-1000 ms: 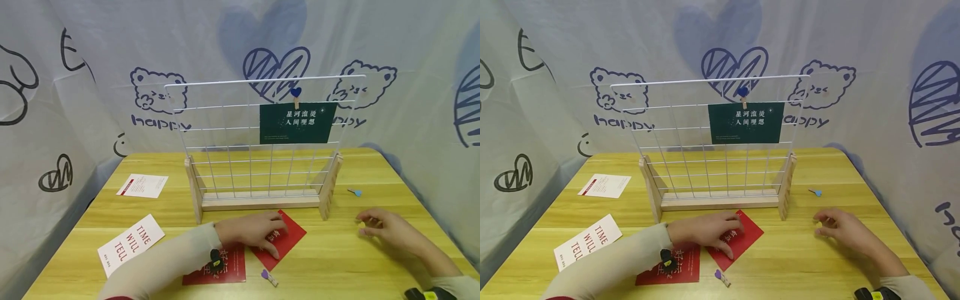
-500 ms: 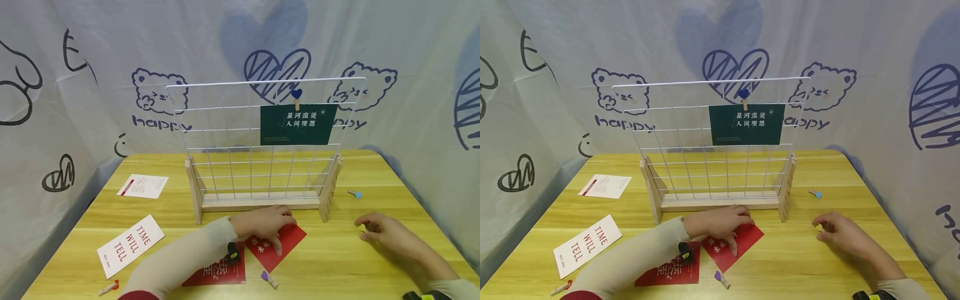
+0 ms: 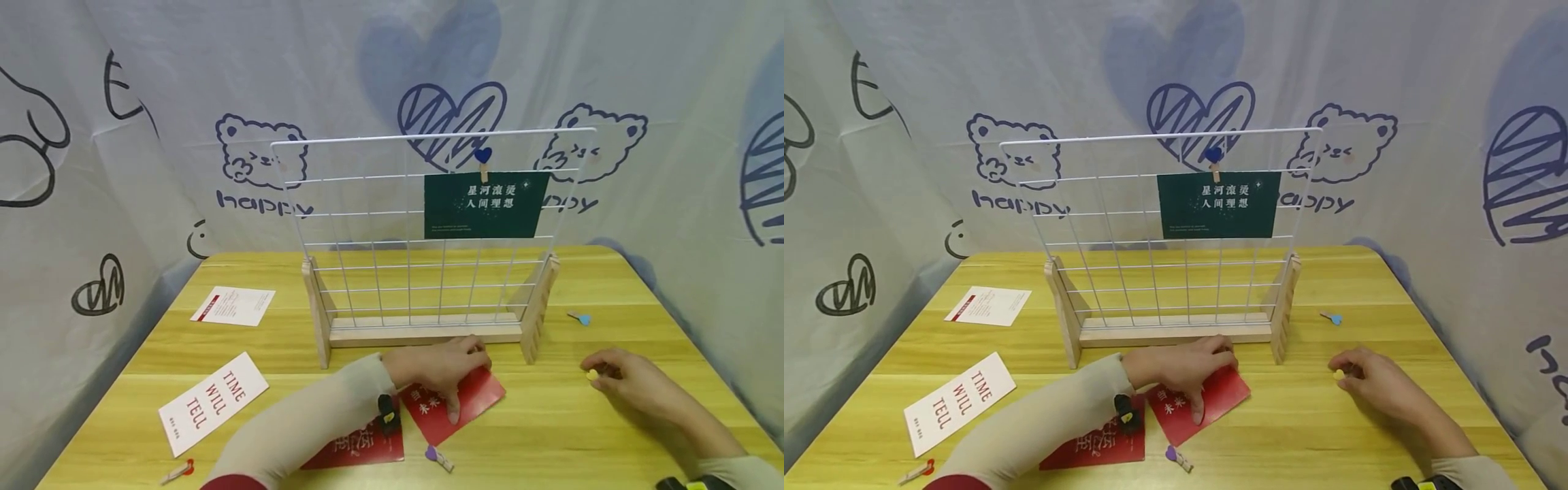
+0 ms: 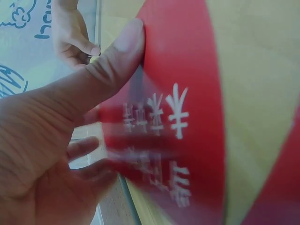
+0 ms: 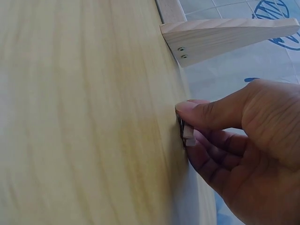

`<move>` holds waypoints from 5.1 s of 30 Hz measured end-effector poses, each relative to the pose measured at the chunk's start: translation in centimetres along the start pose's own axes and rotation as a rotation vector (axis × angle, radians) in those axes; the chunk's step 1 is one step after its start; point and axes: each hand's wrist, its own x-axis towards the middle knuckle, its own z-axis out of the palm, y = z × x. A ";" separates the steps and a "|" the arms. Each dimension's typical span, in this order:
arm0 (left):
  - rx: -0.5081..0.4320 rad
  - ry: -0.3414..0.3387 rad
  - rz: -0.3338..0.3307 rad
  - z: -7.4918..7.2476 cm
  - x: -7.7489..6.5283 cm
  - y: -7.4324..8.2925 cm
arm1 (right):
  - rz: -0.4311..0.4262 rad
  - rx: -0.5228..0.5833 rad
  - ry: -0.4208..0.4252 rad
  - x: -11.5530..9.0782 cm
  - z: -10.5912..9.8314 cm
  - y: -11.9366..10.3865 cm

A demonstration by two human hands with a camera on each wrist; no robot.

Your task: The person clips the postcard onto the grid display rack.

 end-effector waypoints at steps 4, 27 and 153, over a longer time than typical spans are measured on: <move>0.021 0.038 0.036 0.0 -0.2 -0.1 | 0.022 -0.007 0.010 0.1 0.0 0.1; -0.112 0.135 0.081 -3.5 -3.3 -0.2 | -0.008 -0.031 0.052 0.4 -0.2 -0.5; 0.017 0.966 -0.083 -18.0 -18.5 -4.5 | -0.552 -0.043 0.487 10.7 -12.0 -28.2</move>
